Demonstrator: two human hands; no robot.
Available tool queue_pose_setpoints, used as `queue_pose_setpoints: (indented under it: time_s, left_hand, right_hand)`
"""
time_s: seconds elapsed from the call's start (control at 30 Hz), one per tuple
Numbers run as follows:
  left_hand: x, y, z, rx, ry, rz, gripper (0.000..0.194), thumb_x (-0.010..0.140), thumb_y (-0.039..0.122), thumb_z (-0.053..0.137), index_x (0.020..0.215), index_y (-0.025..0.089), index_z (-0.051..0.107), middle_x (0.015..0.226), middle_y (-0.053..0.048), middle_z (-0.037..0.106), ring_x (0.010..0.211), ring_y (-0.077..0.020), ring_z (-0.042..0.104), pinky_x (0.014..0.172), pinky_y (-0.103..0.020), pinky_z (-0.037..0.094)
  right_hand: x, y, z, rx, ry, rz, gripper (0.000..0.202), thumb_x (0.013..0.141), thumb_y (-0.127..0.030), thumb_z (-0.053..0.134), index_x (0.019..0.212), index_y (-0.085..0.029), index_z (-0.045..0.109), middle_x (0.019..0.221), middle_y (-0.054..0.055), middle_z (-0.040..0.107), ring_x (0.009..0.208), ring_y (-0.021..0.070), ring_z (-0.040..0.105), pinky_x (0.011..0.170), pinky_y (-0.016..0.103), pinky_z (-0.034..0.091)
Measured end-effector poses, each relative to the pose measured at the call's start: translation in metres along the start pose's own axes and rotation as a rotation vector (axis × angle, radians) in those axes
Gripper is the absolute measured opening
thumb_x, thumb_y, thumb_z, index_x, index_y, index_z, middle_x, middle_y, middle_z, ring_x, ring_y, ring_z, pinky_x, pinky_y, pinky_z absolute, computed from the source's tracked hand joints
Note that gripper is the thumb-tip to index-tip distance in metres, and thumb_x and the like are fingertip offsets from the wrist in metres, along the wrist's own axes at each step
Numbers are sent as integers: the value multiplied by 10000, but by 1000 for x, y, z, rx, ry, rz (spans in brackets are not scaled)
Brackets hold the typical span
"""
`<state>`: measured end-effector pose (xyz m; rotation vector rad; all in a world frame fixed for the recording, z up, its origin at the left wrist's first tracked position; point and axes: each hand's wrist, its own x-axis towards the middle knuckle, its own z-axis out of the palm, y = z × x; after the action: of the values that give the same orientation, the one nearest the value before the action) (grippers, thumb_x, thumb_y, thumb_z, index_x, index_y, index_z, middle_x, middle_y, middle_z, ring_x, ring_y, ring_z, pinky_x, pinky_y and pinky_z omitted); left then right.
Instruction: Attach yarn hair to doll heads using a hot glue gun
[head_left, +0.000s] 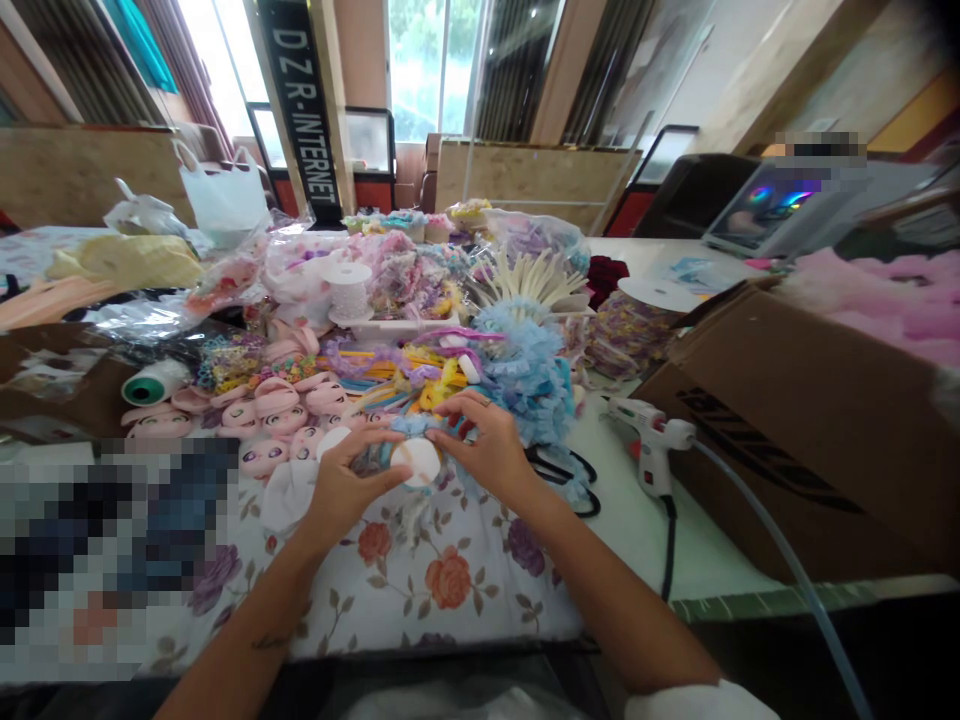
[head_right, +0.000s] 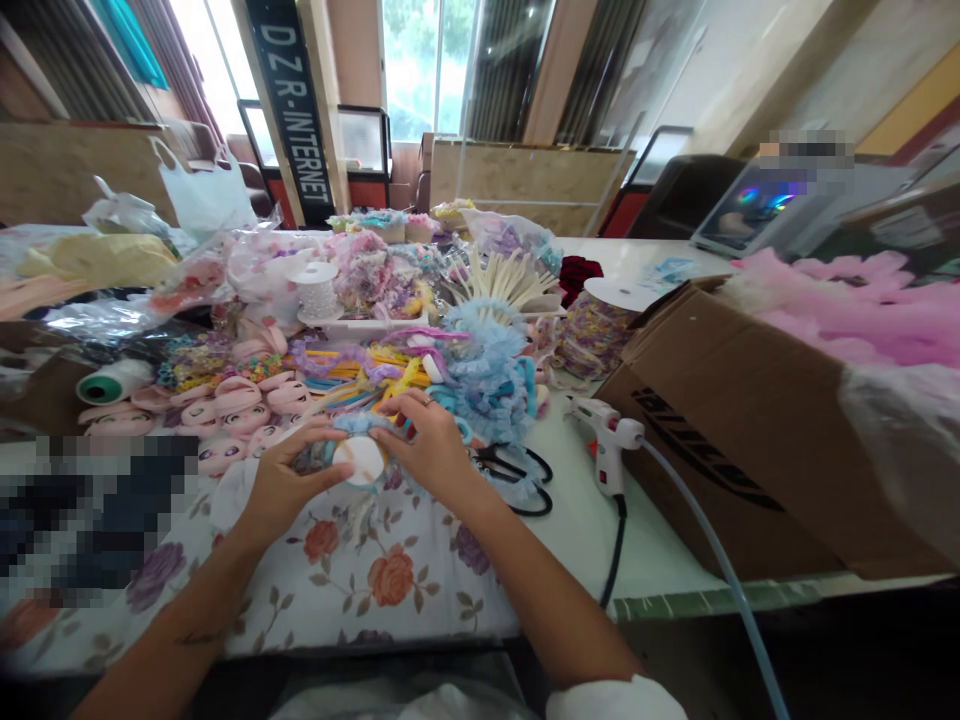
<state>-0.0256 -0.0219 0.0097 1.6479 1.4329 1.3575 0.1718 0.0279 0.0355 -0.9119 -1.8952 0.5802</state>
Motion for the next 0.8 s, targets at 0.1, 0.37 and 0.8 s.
queue_pose_setpoints:
  time_s: [0.1, 0.37, 0.8]
  left_hand:
    - [0, -1, 1, 4, -6, -6, 299, 636, 351, 794, 899, 228, 726, 990, -57, 717, 1068, -259, 603, 977, -408, 437]
    - [2, 1, 2, 11, -12, -3, 308, 639, 371, 790, 901, 222, 729, 1020, -70, 711, 1085, -271, 594, 1005, -418, 412]
    - [0, 2, 5, 21, 84, 21, 294, 655, 345, 779, 920, 231, 725, 1110, -66, 676, 1120, -255, 585, 1031, -413, 412]
  right_hand:
    - [1, -1, -1, 53, -11, 84, 134, 751, -268, 727, 850, -216, 655, 865, 23, 651, 704, 147, 609, 583, 258, 497]
    - [0, -2, -4, 135, -44, 170, 129, 818, -328, 654, 853, -204, 664, 799, 21, 671, 708, 152, 624, 573, 251, 483]
    - [-26, -26, 1, -171, 95, -109, 219, 925, -193, 463, 985, -210, 673, 1236, 99, 573, 1225, 239, 446, 1046, 441, 356]
